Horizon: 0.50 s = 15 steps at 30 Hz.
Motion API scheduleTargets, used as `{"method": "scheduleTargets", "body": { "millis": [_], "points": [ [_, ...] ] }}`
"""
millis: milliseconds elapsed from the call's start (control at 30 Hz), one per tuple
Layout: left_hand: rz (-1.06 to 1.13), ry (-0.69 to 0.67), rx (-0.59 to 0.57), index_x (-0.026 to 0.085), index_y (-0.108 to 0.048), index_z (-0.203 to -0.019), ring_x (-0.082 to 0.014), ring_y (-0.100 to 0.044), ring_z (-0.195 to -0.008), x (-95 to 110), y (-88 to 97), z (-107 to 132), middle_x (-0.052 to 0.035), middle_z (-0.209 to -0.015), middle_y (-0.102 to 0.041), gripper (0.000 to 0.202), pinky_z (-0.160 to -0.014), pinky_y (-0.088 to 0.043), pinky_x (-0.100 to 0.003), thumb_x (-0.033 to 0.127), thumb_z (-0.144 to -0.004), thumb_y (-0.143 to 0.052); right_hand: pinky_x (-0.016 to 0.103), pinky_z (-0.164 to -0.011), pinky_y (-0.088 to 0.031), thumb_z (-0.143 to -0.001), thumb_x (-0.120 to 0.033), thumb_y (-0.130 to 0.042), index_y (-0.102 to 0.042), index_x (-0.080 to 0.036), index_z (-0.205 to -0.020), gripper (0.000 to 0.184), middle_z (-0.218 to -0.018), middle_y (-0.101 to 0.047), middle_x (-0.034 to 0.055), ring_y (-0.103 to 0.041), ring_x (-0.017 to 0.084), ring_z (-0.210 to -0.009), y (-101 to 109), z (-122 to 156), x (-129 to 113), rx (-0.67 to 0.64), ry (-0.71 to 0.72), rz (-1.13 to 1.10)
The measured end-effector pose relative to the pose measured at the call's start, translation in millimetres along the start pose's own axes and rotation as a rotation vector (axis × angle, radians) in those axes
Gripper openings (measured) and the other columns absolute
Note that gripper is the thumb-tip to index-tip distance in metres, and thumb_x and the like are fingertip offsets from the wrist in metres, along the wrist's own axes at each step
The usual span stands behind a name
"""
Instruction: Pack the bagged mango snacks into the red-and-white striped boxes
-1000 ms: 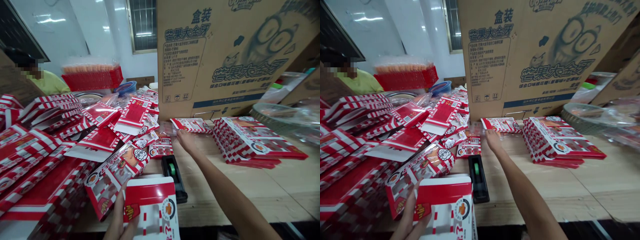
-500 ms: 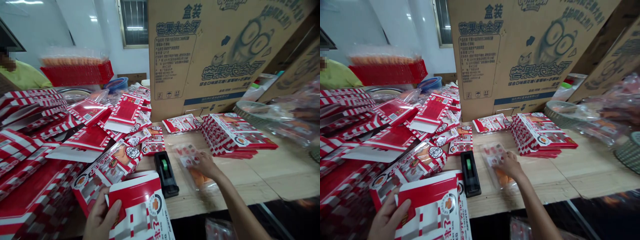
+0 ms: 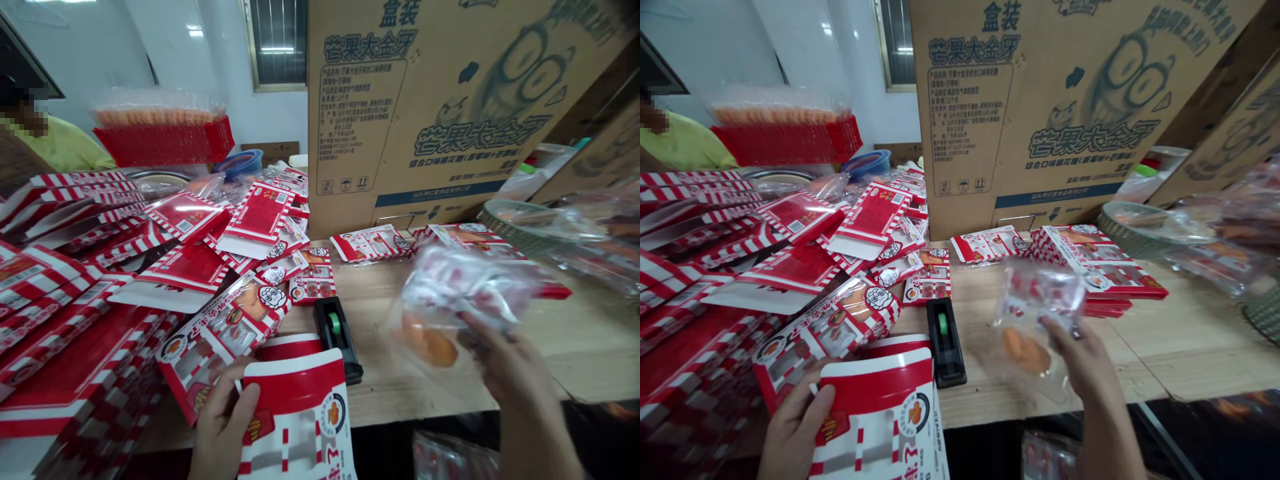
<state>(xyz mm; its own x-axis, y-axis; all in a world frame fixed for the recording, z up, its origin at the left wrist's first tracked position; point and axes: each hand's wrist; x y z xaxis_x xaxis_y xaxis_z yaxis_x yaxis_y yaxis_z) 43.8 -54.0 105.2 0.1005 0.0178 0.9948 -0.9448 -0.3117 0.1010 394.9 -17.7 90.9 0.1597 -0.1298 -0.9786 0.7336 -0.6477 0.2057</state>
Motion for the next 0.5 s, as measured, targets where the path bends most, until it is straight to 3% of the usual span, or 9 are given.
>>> {"method": "scheduleTargets", "body": {
  "millis": [100, 167, 233, 300, 367, 433, 500],
  "points": [
    [0.069, 0.022, -0.078, 0.022, -0.069, -0.072, -0.0156, -0.062, -0.070, 4.3, -7.6, -0.2, 0.0011, -0.075, -0.068, 0.043, -0.068, -0.049, -0.021, 0.065, -0.069, -0.069, 0.025, -0.058, -0.054, -0.059, -0.045, -0.068, -0.058, -0.025, -0.078, 0.029, -0.075, -0.065, -0.0026, -0.064, 0.014, -0.067, -13.1, 19.1, -29.2, 0.216, 0.079, -0.293],
    [0.126, 0.018, -0.162, 0.022, -0.068, -0.071, -0.0149, -0.060, -0.068, 5.5, -13.6, 0.2, 0.0006, -0.077, -0.067, 0.041, -0.065, -0.049, -0.021, 0.063, -0.072, -0.068, 0.025, -0.071, -0.056, -0.059, -0.041, -0.073, -0.061, -0.026, -0.082, 0.030, -0.084, -0.068, -0.0031, -0.067, 0.014, -0.080, -35.6, 36.0, -45.0, 0.208, 0.094, -0.451],
    [0.156, -0.043, -0.250, 0.022, -0.068, -0.071, -0.0154, -0.061, -0.073, 4.4, -17.3, 0.5, -0.0007, -0.082, -0.066, 0.035, -0.068, -0.048, -0.020, 0.055, -0.077, -0.067, 0.028, -0.072, -0.057, -0.056, -0.034, -0.082, -0.066, -0.024, -0.083, 0.033, -0.083, -0.072, -0.0020, -0.068, 0.017, -0.079, -60.6, 53.9, -54.4, 0.020, -0.007, -0.668],
    [0.159, -0.126, -0.305, 0.022, -0.068, -0.071, -0.0164, -0.061, -0.082, 2.1, -17.4, 0.9, -0.0018, -0.087, -0.065, 0.027, -0.073, -0.048, -0.020, 0.046, -0.082, -0.065, 0.031, -0.066, -0.058, -0.054, -0.033, -0.087, -0.071, -0.021, -0.081, 0.034, -0.077, -0.074, 0.0011, -0.070, 0.020, -0.072, -78.6, 67.4, -57.1, -0.259, -0.184, -0.736],
    [0.169, -0.169, -0.285, 0.022, -0.065, -0.070, -0.0168, -0.060, -0.089, 0.6, -14.8, 1.6, -0.0017, -0.091, -0.064, 0.022, -0.078, -0.047, -0.020, 0.040, -0.083, -0.066, 0.030, -0.060, -0.058, -0.052, -0.034, -0.090, -0.073, -0.018, -0.076, 0.033, -0.073, -0.074, 0.0031, -0.070, 0.022, -0.067, -84.9, 72.5, -55.8, -0.438, -0.316, -0.729],
    [0.184, -0.155, -0.194, 0.022, -0.062, -0.066, -0.0161, -0.059, -0.088, 1.1, -12.0, 2.5, -0.0009, -0.092, -0.062, 0.023, -0.077, -0.046, -0.019, 0.039, -0.081, -0.067, 0.027, -0.057, -0.057, -0.047, -0.032, -0.093, -0.074, -0.018, -0.070, 0.033, -0.071, -0.075, 0.0025, -0.070, 0.020, -0.064, -82.4, 69.7, -54.1, -0.456, -0.360, -0.741],
    [0.198, -0.105, -0.133, 0.021, -0.060, -0.063, -0.0159, -0.058, -0.084, 3.0, -10.9, 3.7, -0.0009, -0.091, -0.062, 0.027, -0.074, -0.046, -0.019, 0.041, -0.078, -0.069, 0.023, -0.057, -0.057, -0.043, -0.031, -0.094, -0.073, -0.020, -0.066, 0.033, -0.069, -0.074, -0.0007, -0.069, 0.017, -0.062, -78.0, 63.9, -54.8, -0.383, -0.345, -0.777]
  ]
}}
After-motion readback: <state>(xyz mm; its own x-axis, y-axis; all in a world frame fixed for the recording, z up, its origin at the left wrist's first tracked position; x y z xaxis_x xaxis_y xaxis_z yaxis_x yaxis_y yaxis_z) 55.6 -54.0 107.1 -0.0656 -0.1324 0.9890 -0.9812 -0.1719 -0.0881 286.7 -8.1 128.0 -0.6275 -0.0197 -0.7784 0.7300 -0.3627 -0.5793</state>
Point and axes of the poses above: each hand's wrist, its own z-axis away from the middle knuckle, its own y-axis out of the back of the hand, x = y × z
